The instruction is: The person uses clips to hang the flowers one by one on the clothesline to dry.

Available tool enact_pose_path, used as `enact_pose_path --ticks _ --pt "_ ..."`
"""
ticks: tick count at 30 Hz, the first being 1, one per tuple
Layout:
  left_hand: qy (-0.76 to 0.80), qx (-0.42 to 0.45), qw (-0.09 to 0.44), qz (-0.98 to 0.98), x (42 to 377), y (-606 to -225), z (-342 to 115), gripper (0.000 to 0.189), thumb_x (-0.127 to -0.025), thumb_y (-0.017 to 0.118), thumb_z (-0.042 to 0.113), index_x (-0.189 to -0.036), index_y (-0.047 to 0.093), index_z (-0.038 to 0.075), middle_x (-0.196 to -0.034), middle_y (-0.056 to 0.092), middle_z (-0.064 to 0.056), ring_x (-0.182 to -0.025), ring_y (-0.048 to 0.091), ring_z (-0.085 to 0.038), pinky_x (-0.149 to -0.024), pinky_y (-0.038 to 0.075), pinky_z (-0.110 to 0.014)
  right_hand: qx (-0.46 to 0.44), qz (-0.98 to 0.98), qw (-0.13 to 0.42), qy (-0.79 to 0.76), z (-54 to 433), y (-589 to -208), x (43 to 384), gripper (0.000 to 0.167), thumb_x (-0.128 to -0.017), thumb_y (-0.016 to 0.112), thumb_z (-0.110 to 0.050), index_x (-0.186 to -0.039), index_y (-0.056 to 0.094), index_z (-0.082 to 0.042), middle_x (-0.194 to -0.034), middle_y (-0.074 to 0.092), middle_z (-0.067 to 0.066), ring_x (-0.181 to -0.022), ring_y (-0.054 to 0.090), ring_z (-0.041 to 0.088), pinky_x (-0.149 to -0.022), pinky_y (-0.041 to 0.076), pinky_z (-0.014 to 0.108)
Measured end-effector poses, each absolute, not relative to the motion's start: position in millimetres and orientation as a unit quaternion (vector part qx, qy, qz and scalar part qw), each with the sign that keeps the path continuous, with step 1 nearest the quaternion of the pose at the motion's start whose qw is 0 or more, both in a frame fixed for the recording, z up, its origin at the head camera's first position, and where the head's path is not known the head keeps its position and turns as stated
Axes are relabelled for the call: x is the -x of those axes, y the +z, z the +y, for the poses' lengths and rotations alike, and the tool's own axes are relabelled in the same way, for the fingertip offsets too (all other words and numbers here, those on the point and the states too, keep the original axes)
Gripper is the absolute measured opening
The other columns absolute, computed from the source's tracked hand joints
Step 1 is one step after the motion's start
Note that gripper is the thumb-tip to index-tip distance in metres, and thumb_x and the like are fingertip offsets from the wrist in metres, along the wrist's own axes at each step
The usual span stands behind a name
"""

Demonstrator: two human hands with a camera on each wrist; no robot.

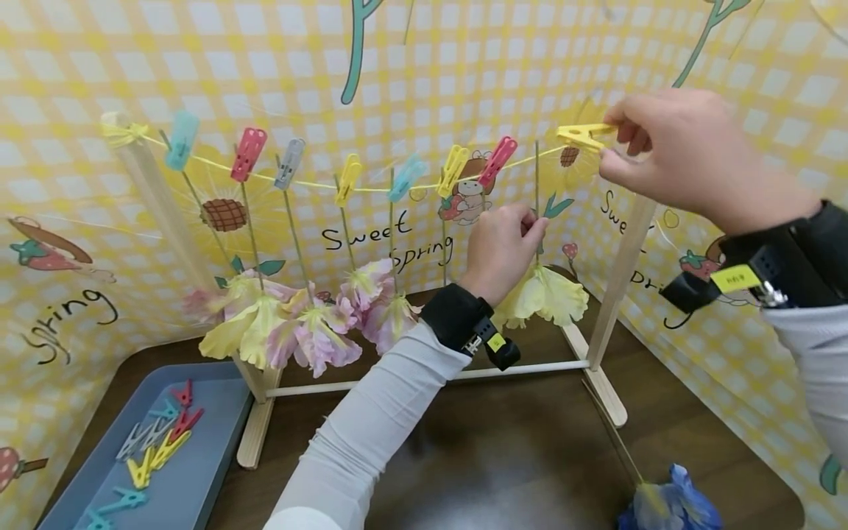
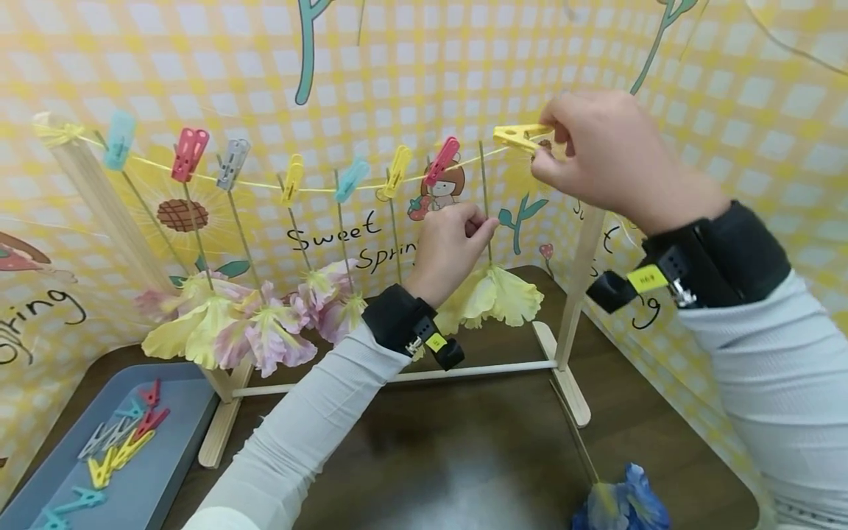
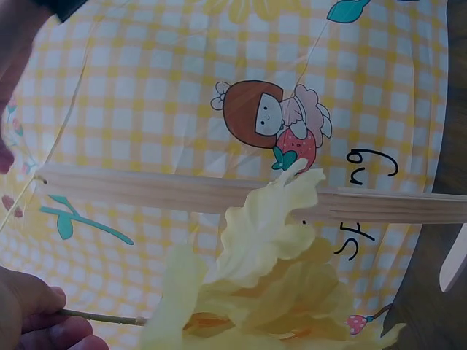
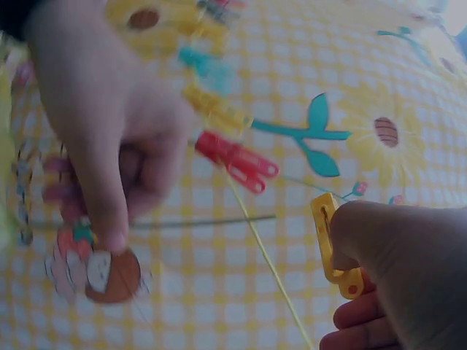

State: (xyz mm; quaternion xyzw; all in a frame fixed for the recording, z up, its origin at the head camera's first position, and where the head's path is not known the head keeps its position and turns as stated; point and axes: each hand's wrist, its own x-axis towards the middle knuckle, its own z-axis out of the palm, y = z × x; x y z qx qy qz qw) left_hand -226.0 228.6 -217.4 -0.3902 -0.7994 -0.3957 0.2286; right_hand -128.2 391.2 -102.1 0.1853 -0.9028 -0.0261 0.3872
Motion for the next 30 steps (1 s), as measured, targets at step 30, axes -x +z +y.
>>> enact_pose_path --ticks 30 --pt "-0.379 0.385 0.237 -0.807 219.8 -220.8 237.7 0.018 -0.096 0.064 0.021 -0.082 0.07 0.011 -0.071 0.065 0.003 -0.058 0.057 -0.007 -0.054 0.04 -0.017 -0.265 -0.878 0.179 -0.355 366.5 -53.7 169.1 0.032 -0.081 0.075 -0.012 -0.09 0.059 0.014 -0.086 0.056 0.025 -0.081 0.056 0.04 -0.075 0.049 0.048"
